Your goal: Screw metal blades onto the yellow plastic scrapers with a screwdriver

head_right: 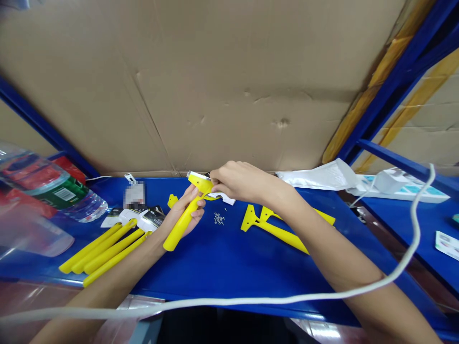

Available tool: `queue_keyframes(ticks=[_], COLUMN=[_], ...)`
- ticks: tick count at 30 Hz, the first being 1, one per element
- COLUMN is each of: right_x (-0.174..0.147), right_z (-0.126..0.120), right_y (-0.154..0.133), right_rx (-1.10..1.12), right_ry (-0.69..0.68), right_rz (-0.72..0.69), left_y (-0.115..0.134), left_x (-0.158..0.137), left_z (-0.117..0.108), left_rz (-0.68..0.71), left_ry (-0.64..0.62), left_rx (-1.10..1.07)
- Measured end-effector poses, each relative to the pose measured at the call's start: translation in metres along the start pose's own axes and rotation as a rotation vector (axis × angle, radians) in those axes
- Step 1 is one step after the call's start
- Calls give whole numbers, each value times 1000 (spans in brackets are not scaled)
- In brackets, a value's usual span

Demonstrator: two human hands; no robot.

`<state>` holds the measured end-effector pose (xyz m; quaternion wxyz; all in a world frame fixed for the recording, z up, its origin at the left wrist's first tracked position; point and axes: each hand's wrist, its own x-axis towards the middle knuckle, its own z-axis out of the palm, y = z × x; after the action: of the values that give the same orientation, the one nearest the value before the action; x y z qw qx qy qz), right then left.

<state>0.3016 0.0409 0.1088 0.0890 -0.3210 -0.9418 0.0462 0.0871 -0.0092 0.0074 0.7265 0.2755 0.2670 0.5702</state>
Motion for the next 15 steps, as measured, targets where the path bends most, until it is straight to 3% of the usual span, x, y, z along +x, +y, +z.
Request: queue_keyframes(ticks=[6, 15], right_x=[2, 4], right_z=[-1, 3], right_y=[11, 15], right_rx=[177, 190], right_ry=[3, -31], right_rz=[-84, -110], left_y=[-2, -1], left_x=[2, 4], left_z=[-2, -4], left_rz=[-16, -108], left_ry=[6, 71], left_rx=[-31, 31])
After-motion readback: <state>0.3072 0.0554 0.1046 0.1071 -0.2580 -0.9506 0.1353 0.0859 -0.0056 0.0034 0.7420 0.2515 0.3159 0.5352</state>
